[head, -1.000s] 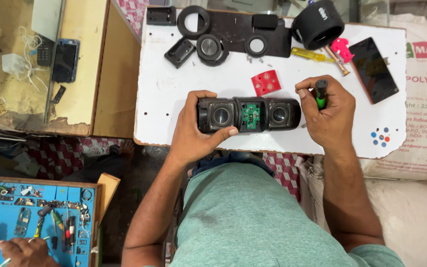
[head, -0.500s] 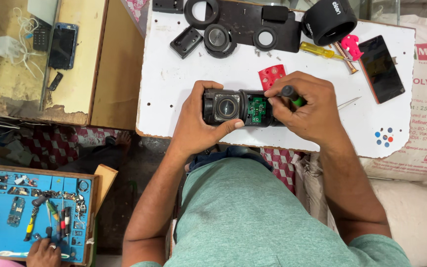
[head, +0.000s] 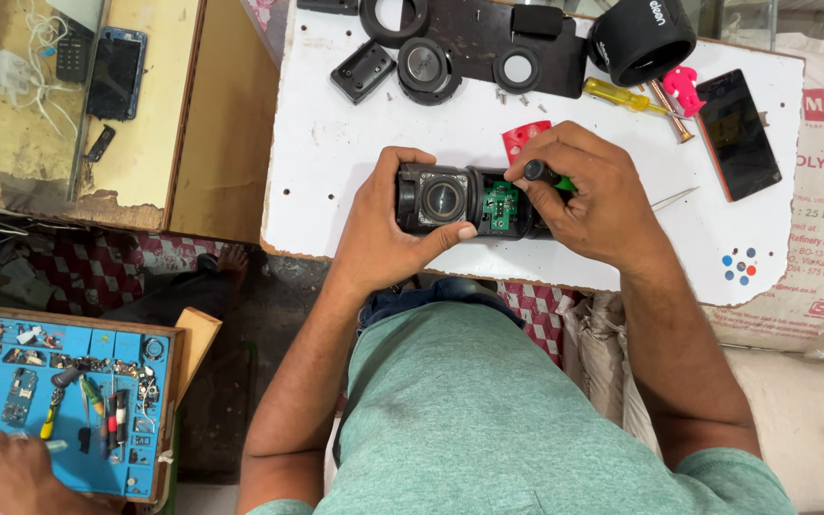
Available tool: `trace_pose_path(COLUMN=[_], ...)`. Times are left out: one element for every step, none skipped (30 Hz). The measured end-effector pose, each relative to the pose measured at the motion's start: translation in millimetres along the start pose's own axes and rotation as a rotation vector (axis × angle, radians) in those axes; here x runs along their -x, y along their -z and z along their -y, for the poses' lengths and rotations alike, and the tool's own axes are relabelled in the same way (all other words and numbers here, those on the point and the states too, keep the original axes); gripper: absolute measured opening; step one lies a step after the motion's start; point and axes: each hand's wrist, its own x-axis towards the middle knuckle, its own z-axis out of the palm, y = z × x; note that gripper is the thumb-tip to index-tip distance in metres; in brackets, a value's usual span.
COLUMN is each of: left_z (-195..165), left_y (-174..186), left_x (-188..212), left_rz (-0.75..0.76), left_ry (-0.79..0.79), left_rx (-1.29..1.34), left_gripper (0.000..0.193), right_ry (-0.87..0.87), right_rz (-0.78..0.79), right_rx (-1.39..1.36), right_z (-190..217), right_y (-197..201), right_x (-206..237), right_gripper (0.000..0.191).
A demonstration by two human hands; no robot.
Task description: The person assembles a dual-lens electronic device by inserting a red plastic component into the central cavity and securing it with screws. They use a green-handled screwdriver to tighten screws on the circuit board and the red insert, then flip the device to access the rear and continue fastening.
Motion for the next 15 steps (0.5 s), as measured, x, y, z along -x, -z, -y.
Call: trace_pose_path(left_z=[0.5,1.1,1.6,2.4,2.9,3.6,4.1,4.5,4.8,5.0,5.0,5.0,4.8,4.6,4.3], left_y=[-0.5,-0.9,-1.3,-1.9,-2.2,-2.6,-3.0,-3.2,-3.3,-3.4,-3.3,-3.3,-3.0,-2.8,-2.5], left_x=[-0.4,-0.5,-0.4,-0.7,-1.2,-1.3,-1.5,-1.7,-1.8,-2.0,-2.1,-2.1,-2.1,-2.1,-2.0], left_rz=[0.001,0.001,0.003,0.005,0.007,0.008,0.009,0.011,0.011,0.011,0.01,0.007,0.004,0.0,-0.003], left_ry=[-0.005,-0.01,-0.004,0.002,0.005,0.007,0.009,0.012,0.01,0.008,0.006,0.002,-0.002,-0.006,-0.004], left_rx=[-0.005,-0.01,-0.016,-0.022,-0.028,-0.031,-0.034,-0.037,-0.043,-0.049,-0.054,-0.056,-0.059,-0.061,-0.053], left_gripper=[0.079,0.079,0.079,0.08,0.08,0.081,0.081,0.082,0.082,0.082,0.082,0.082,0.081,0.081,0.081], right_ry=[0.002,0.005,0.007,0.031,0.056,0.08,0.081,0.082,0.083,0.122,0.163,0.204,0.196,0.187,0.179], right_rz=[0.005,0.01,0.015,0.024,0.03,0.038,0.046,0.054,0.063,0.068,0.074,0.08,0.095,0.11,0.126], right_rx=[0.01,0.02,0.029,0.036,0.044,0.051,0.08,0.108,0.136,0.178,0.22,0.263,0.313,0.364,0.414], right_z=[-0.3,-0.8,-1.1,-1.8,-2.3,-3.2,-3.9,-4.6,-5.2,-5.7,-5.9,-5.9,-5.6,-4.8,-4.0], right_y=[0.0,0.4,0.7,0.8,1.1,0.8,0.8,0.3,0.0,0.2,0.4,0.6,0.7,0.7,0.7], right_x=[0.2,0.3,0.3,0.0,-0.5,-1.1,-1.9,-2.7,-3.3,-3.7,-3.8,-3.8,-3.5,-2.8,-2.2], right_gripper=[0.014,0.014,0.015,0.015,0.016,0.018,0.019,0.021,0.022,0.024,0.027,0.029,0.032,0.035,0.037])
